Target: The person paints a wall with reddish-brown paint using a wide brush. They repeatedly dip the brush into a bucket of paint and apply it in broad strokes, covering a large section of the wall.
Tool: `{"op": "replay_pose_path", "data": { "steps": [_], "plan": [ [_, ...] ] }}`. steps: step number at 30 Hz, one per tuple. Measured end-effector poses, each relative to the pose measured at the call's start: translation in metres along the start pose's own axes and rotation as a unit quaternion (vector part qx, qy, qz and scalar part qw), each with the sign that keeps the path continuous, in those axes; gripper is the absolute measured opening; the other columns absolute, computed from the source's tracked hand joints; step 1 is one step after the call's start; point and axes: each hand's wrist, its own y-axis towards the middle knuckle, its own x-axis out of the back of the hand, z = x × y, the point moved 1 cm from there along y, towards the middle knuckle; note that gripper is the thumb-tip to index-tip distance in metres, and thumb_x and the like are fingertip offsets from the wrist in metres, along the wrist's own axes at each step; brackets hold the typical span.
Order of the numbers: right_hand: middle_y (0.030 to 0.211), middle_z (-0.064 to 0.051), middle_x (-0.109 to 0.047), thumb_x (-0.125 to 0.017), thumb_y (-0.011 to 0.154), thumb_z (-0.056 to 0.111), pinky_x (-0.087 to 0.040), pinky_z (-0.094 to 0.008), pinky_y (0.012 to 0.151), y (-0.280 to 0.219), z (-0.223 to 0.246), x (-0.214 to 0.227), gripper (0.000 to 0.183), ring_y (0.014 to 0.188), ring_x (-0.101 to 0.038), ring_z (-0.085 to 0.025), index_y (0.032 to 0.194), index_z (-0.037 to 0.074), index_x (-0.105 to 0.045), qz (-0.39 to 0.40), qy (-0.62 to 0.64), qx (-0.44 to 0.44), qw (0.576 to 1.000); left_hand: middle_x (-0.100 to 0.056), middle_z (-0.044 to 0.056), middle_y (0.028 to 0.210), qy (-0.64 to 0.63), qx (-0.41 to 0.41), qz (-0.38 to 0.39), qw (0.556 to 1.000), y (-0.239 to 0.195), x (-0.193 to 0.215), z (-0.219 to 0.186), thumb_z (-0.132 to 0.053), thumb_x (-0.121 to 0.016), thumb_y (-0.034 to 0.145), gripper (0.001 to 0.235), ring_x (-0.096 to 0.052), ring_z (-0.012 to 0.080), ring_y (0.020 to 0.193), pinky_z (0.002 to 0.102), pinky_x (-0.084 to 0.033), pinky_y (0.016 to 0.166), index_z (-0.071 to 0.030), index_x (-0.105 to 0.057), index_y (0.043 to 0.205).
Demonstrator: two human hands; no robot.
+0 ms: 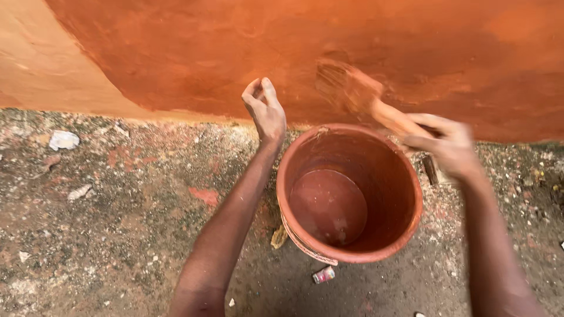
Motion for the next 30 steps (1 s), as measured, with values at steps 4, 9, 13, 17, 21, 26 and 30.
{"op": "replay_pose_path", "data": {
  "steps": [4, 9, 13, 17, 21, 26, 30],
  "plan": [
    [0.102, -0.014, -0.077, -0.081, 0.079, 0.006, -0.063, -0.038, 0.077, -0.031, 0.005, 0.035, 0.035, 0.085, -0.074, -0.022, 0.114, 0.010, -0.077, -0.039, -0.101, -0.119, 0.987, -0.051, 0.020, 0.127, 0.039, 0.003, 0.017, 0.999, 0.001, 0.005, 0.011, -0.043, -0.051, 0.106, 0.054, -0.059, 0.0271, 0.116, 0.043, -0.051, 0.100, 0.004, -0.043, 0.132],
    [0.098, -0.008, -0.082, -0.081, 0.079, 0.017, -0.060, -0.041, 0.080, -0.039, 0.011, 0.023, 0.027, 0.087, -0.076, -0.018, 0.106, 0.015, -0.080, 0.019, -0.210, -0.158, 0.965, -0.051, 0.021, 0.128, 0.041, 0.011, 0.022, 0.999, -0.006, -0.001, 0.014, -0.045, -0.049, 0.106, 0.057, -0.059, 0.0278, 0.118, 0.042, -0.052, 0.100, 0.004, -0.042, 0.134],
    [0.096, -0.002, -0.083, -0.078, 0.083, 0.030, -0.061, -0.036, 0.079, -0.023, 0.003, -0.012, 0.026, 0.082, -0.078, -0.017, 0.106, 0.018, -0.080, 0.114, -0.289, -0.159, 0.937, -0.060, 0.019, 0.125, 0.091, 0.051, 0.127, 0.986, -0.017, -0.015, 0.005, -0.047, -0.049, 0.103, 0.055, -0.063, 0.0272, 0.115, 0.041, -0.057, 0.096, 0.001, -0.052, 0.129],
    [0.086, -0.011, -0.081, -0.068, 0.093, 0.033, -0.063, -0.036, 0.069, -0.003, -0.015, -0.049, 0.027, 0.074, -0.079, -0.018, 0.115, 0.019, -0.076, 0.213, -0.399, -0.069, 0.889, -0.058, 0.018, 0.130, 0.234, 0.045, 0.314, 0.919, -0.035, -0.016, -0.003, -0.055, -0.047, 0.102, 0.059, -0.060, 0.0285, 0.120, 0.045, -0.052, 0.100, -0.003, -0.058, 0.128],
    [0.074, -0.025, -0.074, -0.066, 0.100, 0.035, -0.059, -0.044, 0.066, 0.005, -0.036, -0.062, 0.032, 0.066, -0.067, -0.035, 0.126, 0.017, -0.070, 0.208, -0.447, -0.098, 0.865, -0.055, 0.019, 0.133, 0.310, 0.010, 0.376, 0.873, -0.044, -0.008, -0.010, -0.065, -0.047, 0.097, 0.072, -0.053, 0.0313, 0.127, 0.048, -0.045, 0.107, -0.004, -0.054, 0.133],
    [0.076, -0.018, -0.074, -0.077, 0.086, 0.035, -0.054, -0.053, 0.070, 0.018, -0.066, -0.074, 0.029, 0.071, -0.067, -0.031, 0.103, 0.011, -0.079, 0.178, -0.406, 0.142, 0.885, -0.054, 0.019, 0.135, 0.320, 0.062, 0.382, 0.865, -0.031, 0.006, -0.007, -0.065, -0.044, 0.097, 0.073, -0.055, 0.0294, 0.128, 0.047, -0.043, 0.108, -0.004, -0.052, 0.135],
    [0.076, -0.020, -0.078, -0.074, 0.089, 0.034, -0.058, -0.044, 0.080, 0.026, -0.086, -0.086, 0.033, 0.073, -0.074, -0.026, 0.113, 0.012, -0.076, 0.263, -0.435, -0.009, 0.861, -0.055, 0.019, 0.133, 0.302, 0.030, 0.371, 0.878, -0.021, 0.011, -0.001, -0.062, -0.045, 0.099, 0.072, -0.056, 0.0290, 0.127, 0.046, -0.044, 0.109, -0.001, -0.051, 0.134]
  ]
}}
